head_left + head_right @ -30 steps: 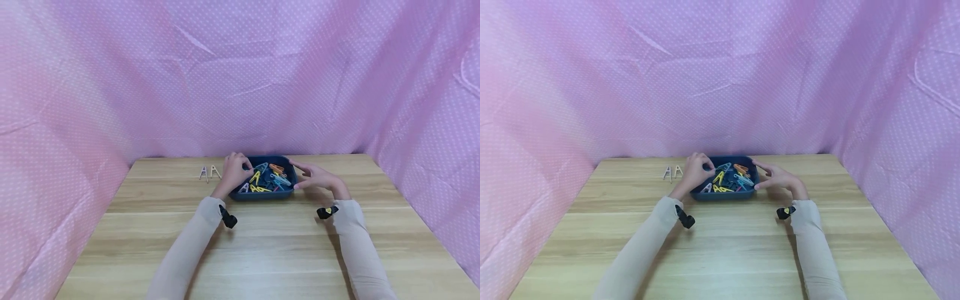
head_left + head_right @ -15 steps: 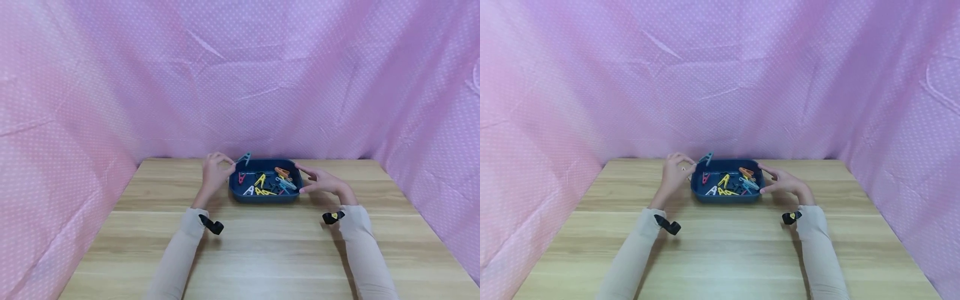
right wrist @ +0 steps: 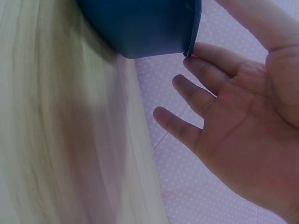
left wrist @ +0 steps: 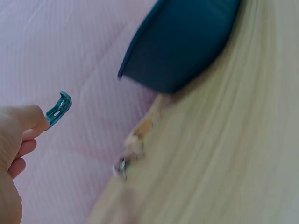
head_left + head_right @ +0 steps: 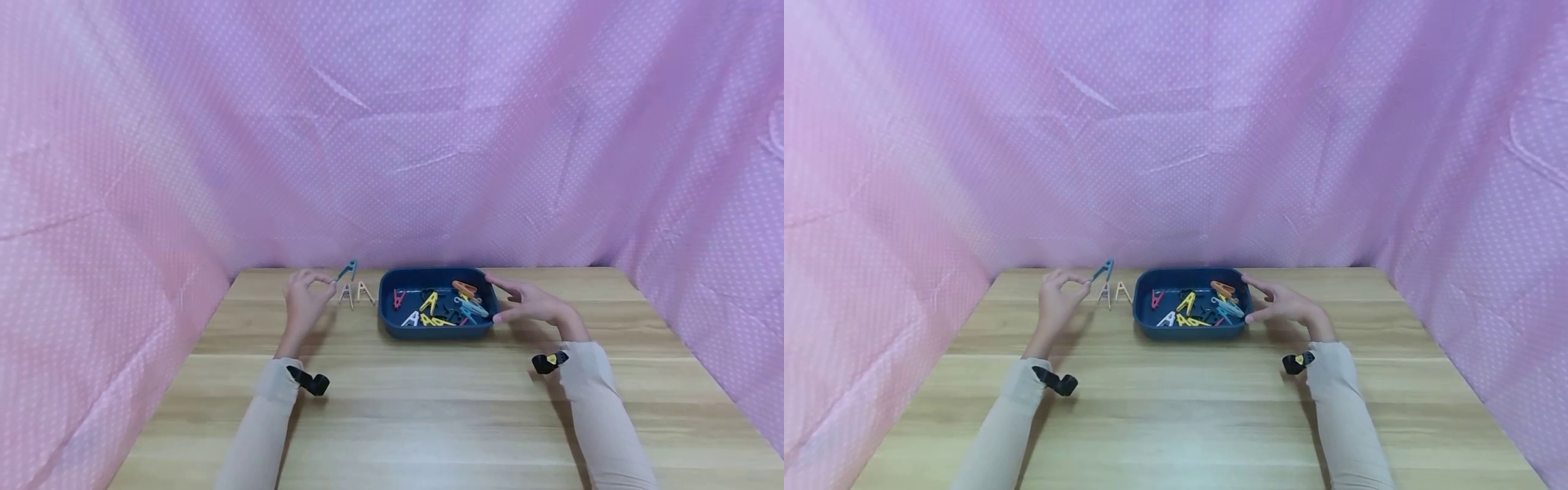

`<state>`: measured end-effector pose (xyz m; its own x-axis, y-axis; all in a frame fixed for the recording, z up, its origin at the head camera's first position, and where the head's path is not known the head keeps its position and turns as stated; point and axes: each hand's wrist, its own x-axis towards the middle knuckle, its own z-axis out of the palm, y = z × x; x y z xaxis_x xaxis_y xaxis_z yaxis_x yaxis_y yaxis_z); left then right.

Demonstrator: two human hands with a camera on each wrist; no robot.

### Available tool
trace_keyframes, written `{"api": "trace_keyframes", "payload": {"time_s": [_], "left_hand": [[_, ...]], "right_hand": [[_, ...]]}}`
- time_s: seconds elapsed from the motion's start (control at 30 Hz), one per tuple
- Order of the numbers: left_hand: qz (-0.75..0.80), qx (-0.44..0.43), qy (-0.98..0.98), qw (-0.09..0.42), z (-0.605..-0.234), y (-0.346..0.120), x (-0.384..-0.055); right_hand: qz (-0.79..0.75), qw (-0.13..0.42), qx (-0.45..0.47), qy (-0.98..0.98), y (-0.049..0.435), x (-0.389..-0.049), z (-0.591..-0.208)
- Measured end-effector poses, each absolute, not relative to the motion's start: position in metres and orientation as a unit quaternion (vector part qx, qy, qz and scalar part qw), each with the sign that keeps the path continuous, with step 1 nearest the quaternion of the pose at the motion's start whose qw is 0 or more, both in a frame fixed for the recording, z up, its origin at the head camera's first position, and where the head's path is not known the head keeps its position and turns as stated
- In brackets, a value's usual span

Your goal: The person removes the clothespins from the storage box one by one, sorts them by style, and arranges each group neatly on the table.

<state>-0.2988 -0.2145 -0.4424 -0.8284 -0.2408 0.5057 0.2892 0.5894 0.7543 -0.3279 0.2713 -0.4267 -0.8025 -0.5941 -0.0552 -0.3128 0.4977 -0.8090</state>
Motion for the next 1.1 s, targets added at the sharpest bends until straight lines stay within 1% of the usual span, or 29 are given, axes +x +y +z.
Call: {"api": "trace_keyframes", "payload": {"time_s": [0.17,0.27,0.43,0.5,0.9,1.1], "left_hand": [[-0.447,0.018,-0.846,0.289,-0.458,-0.234,-0.299],[-0.443,0.025,-0.851,0.282,-0.467,-0.241,-0.299],[-0.435,0.03,-0.853,0.286,-0.475,-0.248,-0.305],[-0.431,0.033,-0.855,0.285,-0.477,-0.25,-0.307],[-0.414,0.063,-0.876,0.238,-0.482,-0.255,-0.304],[-0.408,0.06,-0.881,0.233,-0.482,-0.255,-0.305]], "right_hand": [[-0.42,0.167,-0.263,0.852,0.273,-0.327,-0.427],[-0.421,0.173,-0.263,0.851,0.273,-0.328,-0.427],[-0.42,0.169,-0.268,0.851,0.273,-0.329,-0.426],[-0.418,0.168,-0.266,0.852,0.272,-0.328,-0.426],[-0.41,0.168,-0.263,0.857,0.273,-0.327,-0.431],[-0.403,0.17,-0.27,0.858,0.272,-0.33,-0.427]]}}
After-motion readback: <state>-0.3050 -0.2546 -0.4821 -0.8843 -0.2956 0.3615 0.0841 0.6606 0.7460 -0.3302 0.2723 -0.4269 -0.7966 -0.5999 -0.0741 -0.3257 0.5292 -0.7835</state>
